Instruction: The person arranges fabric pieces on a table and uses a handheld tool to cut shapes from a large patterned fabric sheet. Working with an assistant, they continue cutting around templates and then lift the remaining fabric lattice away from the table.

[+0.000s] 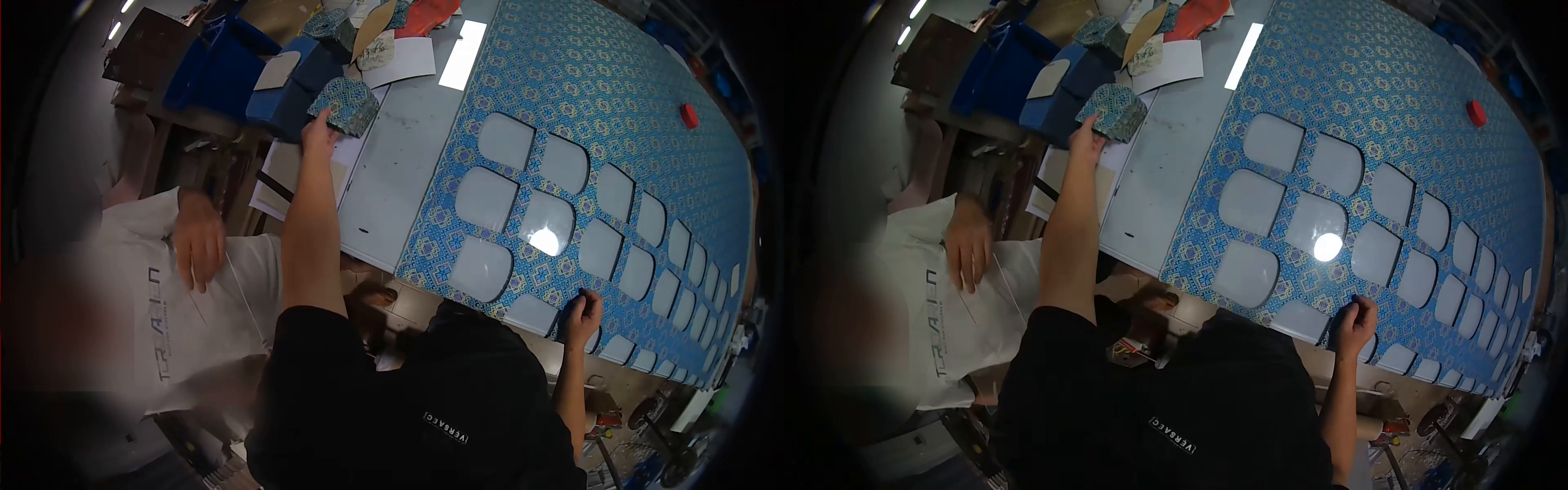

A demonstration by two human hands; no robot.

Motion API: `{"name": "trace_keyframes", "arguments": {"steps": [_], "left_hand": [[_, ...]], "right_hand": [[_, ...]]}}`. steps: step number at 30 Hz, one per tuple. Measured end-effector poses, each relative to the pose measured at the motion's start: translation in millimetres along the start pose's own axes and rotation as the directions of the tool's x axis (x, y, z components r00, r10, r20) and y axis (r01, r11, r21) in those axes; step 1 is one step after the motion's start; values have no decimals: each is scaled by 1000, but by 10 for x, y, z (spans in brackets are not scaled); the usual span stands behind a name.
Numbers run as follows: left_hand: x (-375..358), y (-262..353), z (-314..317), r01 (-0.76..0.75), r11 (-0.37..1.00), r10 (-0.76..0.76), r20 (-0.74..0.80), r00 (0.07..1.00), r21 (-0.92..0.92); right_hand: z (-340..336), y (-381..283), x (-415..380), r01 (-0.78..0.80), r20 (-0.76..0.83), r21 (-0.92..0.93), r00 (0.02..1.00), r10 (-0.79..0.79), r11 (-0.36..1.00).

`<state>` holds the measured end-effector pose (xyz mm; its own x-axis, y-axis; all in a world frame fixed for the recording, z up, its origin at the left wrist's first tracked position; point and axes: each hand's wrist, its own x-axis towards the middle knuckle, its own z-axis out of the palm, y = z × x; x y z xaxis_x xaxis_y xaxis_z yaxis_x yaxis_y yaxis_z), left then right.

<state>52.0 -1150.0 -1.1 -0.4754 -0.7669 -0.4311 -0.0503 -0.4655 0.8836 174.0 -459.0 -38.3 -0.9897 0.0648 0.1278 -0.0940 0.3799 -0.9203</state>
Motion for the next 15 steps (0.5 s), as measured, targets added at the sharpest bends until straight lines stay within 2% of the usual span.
{"name": "trace_keyframes", "arguments": {"steps": [2,4,6,8,9,11,15], "left_hand": [[85,30,-17,23,1000,-23,27,999,3],[-30,80,19,63,998,-64,44,997,16],[-73,132,56,72,996,-71,33,997,-45],[28,175,23,111,991,-104,94,990,-69],[70,178,9,114,984,-93,148,985,-137],[138,115,16,129,970,-88,200,976,-204],[79,136,56,162,968,-142,117,983,-191]], "right_hand": [[19,32,3,-56,-15,91,998,58,994],[18,5,11,-55,-22,38,998,56,998],[9,12,-19,-50,-28,-9,998,50,999],[6,41,-17,-132,4,107,991,132,985],[10,6,-10,-137,1,102,991,137,985],[21,-77,18,-27,-14,-12,1000,27,1000],[31,-50,27,-3,-30,5,1000,3,1000]]}}
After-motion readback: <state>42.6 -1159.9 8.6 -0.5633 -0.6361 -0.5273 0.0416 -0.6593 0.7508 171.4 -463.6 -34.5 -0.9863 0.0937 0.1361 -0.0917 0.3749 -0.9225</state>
